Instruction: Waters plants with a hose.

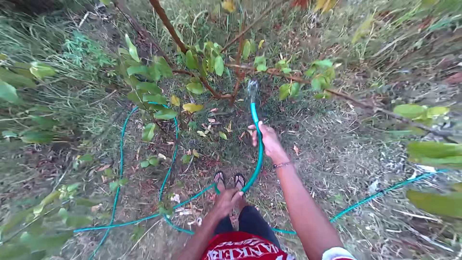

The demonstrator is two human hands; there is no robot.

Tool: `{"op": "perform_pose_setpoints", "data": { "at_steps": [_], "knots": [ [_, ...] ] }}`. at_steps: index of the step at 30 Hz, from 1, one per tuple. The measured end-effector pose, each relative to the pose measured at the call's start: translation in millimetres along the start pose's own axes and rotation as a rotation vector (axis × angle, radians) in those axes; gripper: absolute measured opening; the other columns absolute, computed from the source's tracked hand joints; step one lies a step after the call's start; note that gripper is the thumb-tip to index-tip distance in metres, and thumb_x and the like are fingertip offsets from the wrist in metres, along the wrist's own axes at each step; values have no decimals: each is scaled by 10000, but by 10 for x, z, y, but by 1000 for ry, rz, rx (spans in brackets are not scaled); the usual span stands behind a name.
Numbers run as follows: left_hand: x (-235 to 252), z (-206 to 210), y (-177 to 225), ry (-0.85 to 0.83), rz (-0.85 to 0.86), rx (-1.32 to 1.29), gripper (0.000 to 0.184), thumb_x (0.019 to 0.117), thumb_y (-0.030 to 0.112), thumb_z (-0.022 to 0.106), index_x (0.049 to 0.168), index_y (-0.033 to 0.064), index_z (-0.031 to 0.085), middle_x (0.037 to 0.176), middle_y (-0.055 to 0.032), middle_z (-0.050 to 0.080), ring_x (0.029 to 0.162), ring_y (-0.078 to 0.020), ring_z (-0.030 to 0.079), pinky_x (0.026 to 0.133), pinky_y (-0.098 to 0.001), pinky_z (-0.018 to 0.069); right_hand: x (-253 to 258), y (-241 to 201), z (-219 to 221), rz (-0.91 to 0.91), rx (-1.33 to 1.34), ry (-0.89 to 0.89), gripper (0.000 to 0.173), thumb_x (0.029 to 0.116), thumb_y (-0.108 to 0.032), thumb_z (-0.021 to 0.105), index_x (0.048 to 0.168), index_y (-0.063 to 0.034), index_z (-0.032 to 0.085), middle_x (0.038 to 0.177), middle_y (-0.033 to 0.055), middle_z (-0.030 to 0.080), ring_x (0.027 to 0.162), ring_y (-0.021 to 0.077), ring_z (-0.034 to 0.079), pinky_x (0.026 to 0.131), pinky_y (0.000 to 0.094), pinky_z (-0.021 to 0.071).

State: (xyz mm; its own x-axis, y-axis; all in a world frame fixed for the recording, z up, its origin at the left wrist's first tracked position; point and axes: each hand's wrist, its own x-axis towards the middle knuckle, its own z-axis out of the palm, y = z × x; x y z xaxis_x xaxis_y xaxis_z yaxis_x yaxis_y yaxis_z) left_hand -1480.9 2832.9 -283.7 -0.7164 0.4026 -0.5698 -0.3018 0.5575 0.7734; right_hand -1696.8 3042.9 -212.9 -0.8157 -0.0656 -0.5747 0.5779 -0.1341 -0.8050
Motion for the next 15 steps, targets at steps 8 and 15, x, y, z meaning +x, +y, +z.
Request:
{"op": "perform_pose_setpoints", "data": {
  "at_steps": [8, 15],
  "knots": [
    [303, 78, 66, 244, -98, 51, 459, 1091, 368, 438, 1302, 15, 643, 1067, -209, 720, 1016, -340, 703, 961, -544, 532, -113, -681, 418, -428, -1035, 130, 579, 1051, -399, 544, 1560, -141, 446, 1490, 130, 546, 1247, 322, 618, 1046, 537, 503],
    [791, -141, -96, 261, -198, 86, 470, 1088, 407, 443, 1330, 59, 645, 1089, -200, 728, 1023, -335, 715, 945, -540, 552, 135, -1743, 947, -900, -1008, 170, 423, 1022, -153, 593, 1439, -83, 585, 1363, 156, 625, 1129, 308, 674, 941, 503, 575]
  ]
}}
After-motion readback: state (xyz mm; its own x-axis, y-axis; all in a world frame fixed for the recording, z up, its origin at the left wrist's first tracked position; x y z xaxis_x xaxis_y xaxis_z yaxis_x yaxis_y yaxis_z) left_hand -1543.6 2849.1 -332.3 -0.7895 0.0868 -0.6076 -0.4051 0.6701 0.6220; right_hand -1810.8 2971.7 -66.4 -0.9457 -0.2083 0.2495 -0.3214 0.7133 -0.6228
